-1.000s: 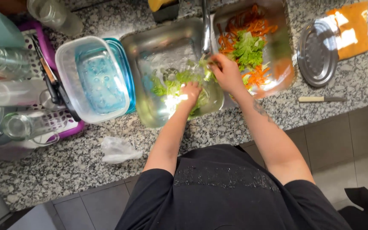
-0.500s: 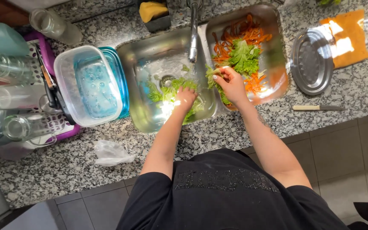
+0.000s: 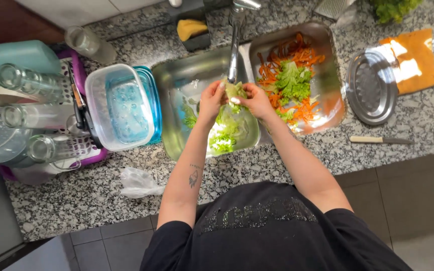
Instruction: Tearing lettuce leaves into smaller pieces and washing them in a kitchen sink.
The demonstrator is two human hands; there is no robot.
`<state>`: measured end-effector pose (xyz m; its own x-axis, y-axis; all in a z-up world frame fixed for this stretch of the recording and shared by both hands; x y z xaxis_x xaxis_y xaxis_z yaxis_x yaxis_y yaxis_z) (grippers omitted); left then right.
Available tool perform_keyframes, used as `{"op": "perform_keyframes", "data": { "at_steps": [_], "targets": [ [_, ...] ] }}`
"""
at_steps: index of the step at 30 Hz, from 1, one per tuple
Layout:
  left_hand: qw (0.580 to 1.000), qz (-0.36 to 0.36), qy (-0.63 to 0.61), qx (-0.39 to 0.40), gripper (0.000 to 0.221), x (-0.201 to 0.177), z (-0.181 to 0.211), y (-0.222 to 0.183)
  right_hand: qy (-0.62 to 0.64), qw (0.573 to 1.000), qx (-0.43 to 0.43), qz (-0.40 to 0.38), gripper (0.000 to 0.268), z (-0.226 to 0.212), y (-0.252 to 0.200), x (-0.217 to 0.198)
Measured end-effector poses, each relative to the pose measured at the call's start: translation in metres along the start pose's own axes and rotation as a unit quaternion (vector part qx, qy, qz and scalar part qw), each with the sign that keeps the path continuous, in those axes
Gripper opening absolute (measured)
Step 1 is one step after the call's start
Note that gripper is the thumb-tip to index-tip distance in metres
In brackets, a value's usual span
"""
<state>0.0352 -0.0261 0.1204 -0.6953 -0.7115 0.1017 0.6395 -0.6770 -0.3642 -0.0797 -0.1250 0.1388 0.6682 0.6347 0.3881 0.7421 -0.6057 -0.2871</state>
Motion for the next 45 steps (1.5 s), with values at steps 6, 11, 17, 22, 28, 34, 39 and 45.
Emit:
{"op": "perform_keyframes", "data": {
  "at_steps": [6,11,17,22,28,34,39,45],
  "targets": [
    [0.998,0.009,0.008,0.069,0.036,-0.015,0.002,-0.016,-0.017,0.999,-0.017,-0.025,0.04,-0.019,-0.003,0.019],
    [0.998,-0.009,0.004,0.065,0.037,-0.003,0.05,-0.049,-0.009,1.0,0.006,-0.025,0.031,-0.037,-0.014,0.025],
    [0.993,-0.047,0.007,0.111,0.03,-0.005,0.072,-0.06,-0.036,0.999,0.025,-0.022,0.021,-0.072,-0.036,0.049],
    [0.989,-0.069,-0.02,0.131,0.041,-0.003,0.079,-0.053,-0.024,0.999,0.03,0.018,0.018,-0.072,-0.028,0.041],
    [0.999,0.02,0.024,-0.015,0.03,-0.005,0.035,-0.031,-0.039,0.999,0.003,0.014,0.014,-0.062,-0.012,0.026],
    [0.998,0.007,0.046,0.035,0.032,-0.001,0.023,-0.022,0.015,0.999,0.03,0.021,0.023,-0.042,-0.004,0.013],
    [0.958,0.123,0.204,0.162,0.021,-0.018,0.031,-0.012,0.008,0.997,-0.011,0.079,0.02,-0.026,-0.003,-0.002],
    [0.835,0.145,0.432,0.31,0.015,0.003,0.046,-0.021,0.211,0.97,0.105,0.054,0.026,0.008,-0.004,0.047]
  ]
}}
Point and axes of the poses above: each hand's wrist, its own y-axis towards the middle knuckle, its own x-axis out of the palm, z = x × y, the point moved 3 cm from there along y, towards the middle knuckle, and after that the axes turned 12 degrees about y, right-handed, at the moved point
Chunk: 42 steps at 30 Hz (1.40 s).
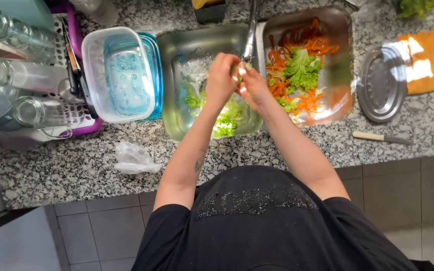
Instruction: Tearing lettuce leaves into smaller pieces and washing them in a kitchen sink.
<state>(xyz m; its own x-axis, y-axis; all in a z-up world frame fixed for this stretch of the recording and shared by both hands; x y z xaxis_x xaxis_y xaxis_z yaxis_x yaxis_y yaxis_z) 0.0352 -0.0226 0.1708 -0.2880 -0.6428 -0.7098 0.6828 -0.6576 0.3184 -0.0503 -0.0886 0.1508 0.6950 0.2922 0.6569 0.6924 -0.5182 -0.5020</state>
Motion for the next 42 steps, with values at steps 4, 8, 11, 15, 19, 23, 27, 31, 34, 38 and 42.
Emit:
{"op": "perform_keyframes", "data": {
  "at_steps": [4,8,11,15,19,23,27,31,34,38,42],
  "targets": [
    [0.955,-0.15,-0.222,-0.126,0.037,-0.013,-0.003,-0.019,-0.047,0.996,-0.059,0.037,0.016,-0.006,0.019,-0.001],
    [0.937,-0.178,-0.115,-0.278,0.023,-0.012,-0.05,-0.052,-0.184,0.971,-0.152,0.002,0.019,-0.009,0.035,-0.019],
    [0.928,-0.226,0.02,-0.295,0.018,0.05,-0.108,-0.091,-0.32,0.933,-0.153,-0.056,0.02,-0.025,-0.006,0.027],
    [0.863,-0.387,0.181,-0.268,0.044,0.146,-0.157,-0.118,-0.469,0.862,-0.192,-0.028,0.033,-0.014,0.014,-0.004],
    [0.861,-0.394,0.202,-0.25,0.029,0.136,-0.132,-0.109,-0.444,0.85,-0.271,-0.082,0.014,-0.041,0.011,-0.021],
    [0.909,-0.315,0.008,-0.273,0.033,0.098,-0.097,-0.065,-0.422,0.875,-0.232,-0.047,0.016,-0.06,0.01,-0.039],
    [0.93,-0.196,-0.181,-0.253,0.018,0.062,-0.069,-0.02,-0.318,0.932,-0.167,-0.05,0.041,-0.036,0.007,-0.043],
    [0.942,-0.176,-0.203,-0.202,0.013,0.045,-0.046,-0.003,-0.261,0.952,-0.134,-0.084,0.055,-0.01,0.029,-0.047],
    [0.961,-0.123,-0.179,-0.173,0.01,0.03,-0.04,0.0,-0.256,0.96,-0.095,-0.065,0.042,-0.013,0.03,-0.037],
    [0.978,-0.031,-0.124,-0.164,0.011,0.012,-0.044,0.005,-0.234,0.964,-0.123,-0.003,0.024,-0.014,0.033,-0.044],
    [0.99,-0.043,-0.08,-0.109,0.012,0.016,-0.023,-0.001,-0.188,0.982,-0.03,-0.007,0.021,0.004,0.032,-0.042]
  ]
}}
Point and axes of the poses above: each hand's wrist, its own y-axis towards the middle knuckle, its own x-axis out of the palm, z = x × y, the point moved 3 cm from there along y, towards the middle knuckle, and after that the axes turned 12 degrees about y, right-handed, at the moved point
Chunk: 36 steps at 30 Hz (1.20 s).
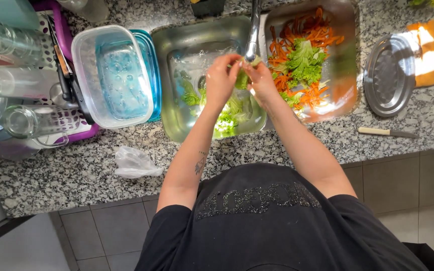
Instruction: Tearing lettuce leaves into smaller pieces and washing them in a kitchen sink.
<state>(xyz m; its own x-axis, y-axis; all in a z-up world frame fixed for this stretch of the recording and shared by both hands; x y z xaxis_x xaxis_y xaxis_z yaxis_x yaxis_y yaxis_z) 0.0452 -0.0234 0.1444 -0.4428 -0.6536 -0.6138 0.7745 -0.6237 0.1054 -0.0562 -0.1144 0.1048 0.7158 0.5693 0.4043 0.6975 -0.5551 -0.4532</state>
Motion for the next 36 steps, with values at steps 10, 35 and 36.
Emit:
{"op": "perform_keyframes", "data": {
  "at_steps": [10,35,36],
  "targets": [
    [0.96,-0.12,0.074,-0.241,0.018,0.045,-0.116,-0.038,-0.424,0.902,0.044,0.072,0.05,-0.027,-0.026,0.045],
    [0.885,-0.131,-0.388,-0.222,0.025,0.063,-0.084,-0.019,-0.125,0.99,-0.031,0.053,0.063,-0.005,-0.001,-0.038],
    [0.865,-0.14,-0.426,-0.224,0.027,0.062,-0.078,-0.019,-0.041,0.998,-0.043,0.003,0.06,-0.01,-0.001,-0.029]
  ]
}}
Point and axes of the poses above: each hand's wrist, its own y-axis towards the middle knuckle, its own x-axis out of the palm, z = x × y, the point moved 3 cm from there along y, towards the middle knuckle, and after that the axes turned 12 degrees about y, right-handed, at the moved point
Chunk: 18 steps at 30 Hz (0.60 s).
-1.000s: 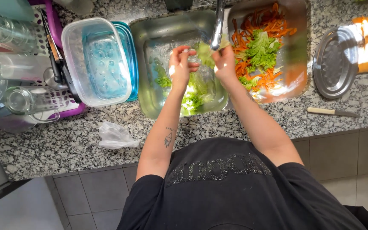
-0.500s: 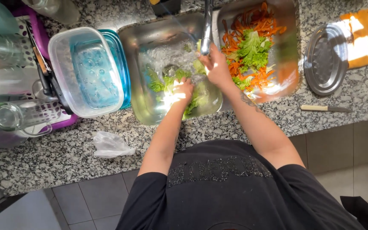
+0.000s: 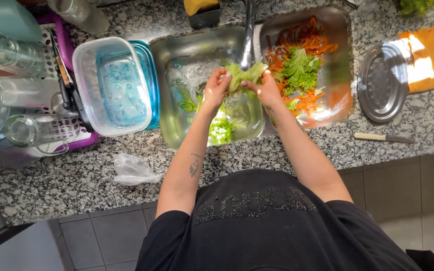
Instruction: Tearing lettuce leaves into smaller pieces and washing them in a kitchen sink.
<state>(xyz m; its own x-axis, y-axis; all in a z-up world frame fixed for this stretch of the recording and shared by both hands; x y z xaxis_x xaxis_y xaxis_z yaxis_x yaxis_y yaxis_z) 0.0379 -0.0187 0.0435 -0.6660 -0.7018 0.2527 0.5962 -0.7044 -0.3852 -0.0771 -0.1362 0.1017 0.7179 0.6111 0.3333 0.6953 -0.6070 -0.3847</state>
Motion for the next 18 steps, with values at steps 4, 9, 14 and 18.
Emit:
{"op": "perform_keyframes", "data": {
  "at_steps": [4,9,14,18],
  "targets": [
    [0.999,-0.01,0.038,0.021,0.035,0.008,0.054,-0.027,0.057,0.998,0.008,0.021,0.053,-0.02,-0.01,0.017],
    [0.954,-0.002,0.291,0.079,0.066,0.006,0.086,-0.045,0.053,0.996,0.01,0.068,0.054,0.008,0.01,-0.019],
    [0.921,0.048,0.38,0.075,0.035,0.01,0.102,-0.056,0.026,0.996,-0.003,0.085,0.059,-0.027,-0.014,0.009],
    [0.881,0.126,0.443,0.11,0.016,0.003,0.086,-0.039,0.076,0.993,-0.006,0.095,0.043,-0.042,-0.032,0.024]
  ]
}}
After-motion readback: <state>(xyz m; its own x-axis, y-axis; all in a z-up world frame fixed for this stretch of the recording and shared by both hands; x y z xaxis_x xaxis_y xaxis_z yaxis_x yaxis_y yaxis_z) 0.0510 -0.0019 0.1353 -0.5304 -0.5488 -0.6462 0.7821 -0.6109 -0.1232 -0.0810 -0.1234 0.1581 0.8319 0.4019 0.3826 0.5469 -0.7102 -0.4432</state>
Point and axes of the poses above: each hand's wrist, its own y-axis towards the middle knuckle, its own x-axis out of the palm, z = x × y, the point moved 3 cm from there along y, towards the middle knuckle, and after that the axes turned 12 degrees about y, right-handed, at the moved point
